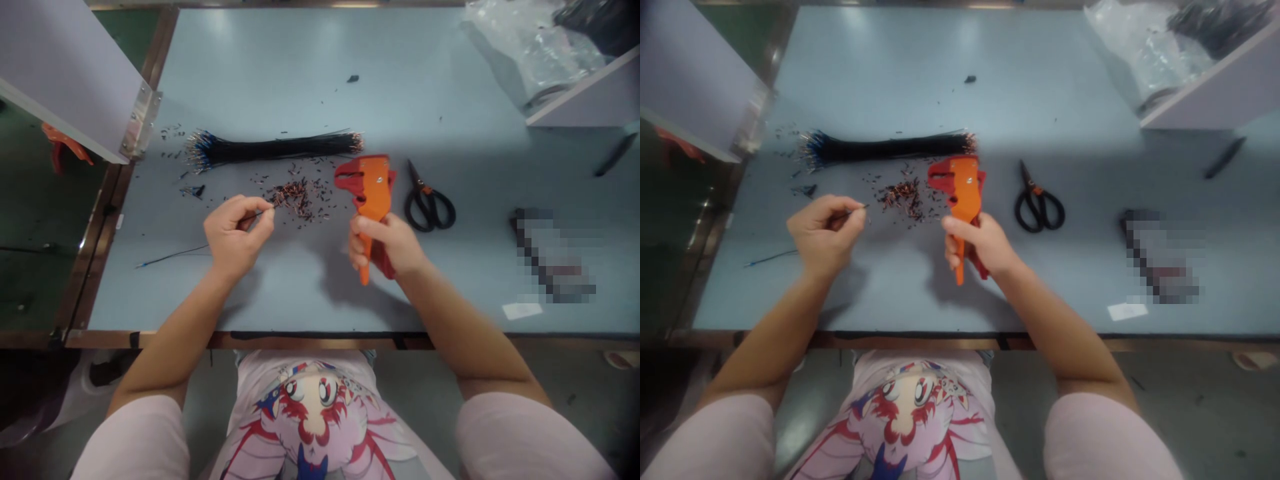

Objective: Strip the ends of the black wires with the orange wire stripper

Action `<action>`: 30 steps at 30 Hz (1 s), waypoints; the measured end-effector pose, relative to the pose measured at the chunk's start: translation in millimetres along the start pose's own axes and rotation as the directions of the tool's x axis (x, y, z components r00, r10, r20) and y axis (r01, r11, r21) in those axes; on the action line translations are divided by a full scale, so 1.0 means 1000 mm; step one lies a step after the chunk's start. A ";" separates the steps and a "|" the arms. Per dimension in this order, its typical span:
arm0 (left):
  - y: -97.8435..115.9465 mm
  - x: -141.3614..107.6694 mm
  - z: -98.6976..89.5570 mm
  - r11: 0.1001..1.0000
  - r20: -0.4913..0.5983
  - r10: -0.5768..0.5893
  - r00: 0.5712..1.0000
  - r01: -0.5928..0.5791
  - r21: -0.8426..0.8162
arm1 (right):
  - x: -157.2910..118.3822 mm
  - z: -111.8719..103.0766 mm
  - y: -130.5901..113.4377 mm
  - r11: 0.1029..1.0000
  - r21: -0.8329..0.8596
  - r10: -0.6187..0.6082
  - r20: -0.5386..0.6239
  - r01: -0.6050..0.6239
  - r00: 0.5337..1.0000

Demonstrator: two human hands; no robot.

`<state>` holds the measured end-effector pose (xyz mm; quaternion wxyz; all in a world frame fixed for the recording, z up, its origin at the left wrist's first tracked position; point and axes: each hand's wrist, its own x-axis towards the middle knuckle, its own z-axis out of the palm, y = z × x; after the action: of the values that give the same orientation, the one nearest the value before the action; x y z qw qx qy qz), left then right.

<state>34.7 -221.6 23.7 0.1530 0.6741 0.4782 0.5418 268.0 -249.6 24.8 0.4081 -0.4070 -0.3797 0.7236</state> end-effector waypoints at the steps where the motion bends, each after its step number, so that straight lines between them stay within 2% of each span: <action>1: -0.002 0.002 -0.001 0.999 -0.011 -0.027 1.000 0.027 -0.024 | 0.001 -0.004 -0.004 1.000 0.019 0.016 -0.024 -0.015 1.000; 6: -0.007 0.003 0.001 0.986 0.009 -0.131 0.991 0.131 -0.105 | 0.001 -0.005 -0.006 0.971 -0.068 0.231 0.052 -0.227 0.972; 8: -0.006 0.000 0.005 0.982 0.029 -0.149 0.988 0.152 -0.117 | 0.001 0.000 0.000 0.961 -0.084 0.269 0.095 -0.262 0.958; 18: 0.001 -0.011 0.014 0.980 0.084 -0.118 0.989 0.130 -0.151 | -0.005 0.010 0.010 0.976 -0.048 0.217 0.316 -0.213 0.923; 30: 0.002 -0.014 0.016 0.980 0.113 -0.027 0.993 0.049 -0.191 | -0.006 0.013 0.013 0.990 -0.028 0.134 0.411 -0.135 0.902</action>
<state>50.2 -229.4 11.6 0.2540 0.6756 0.4270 0.5447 254.3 -262.2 20.3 0.2682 -0.2704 -0.4278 0.8197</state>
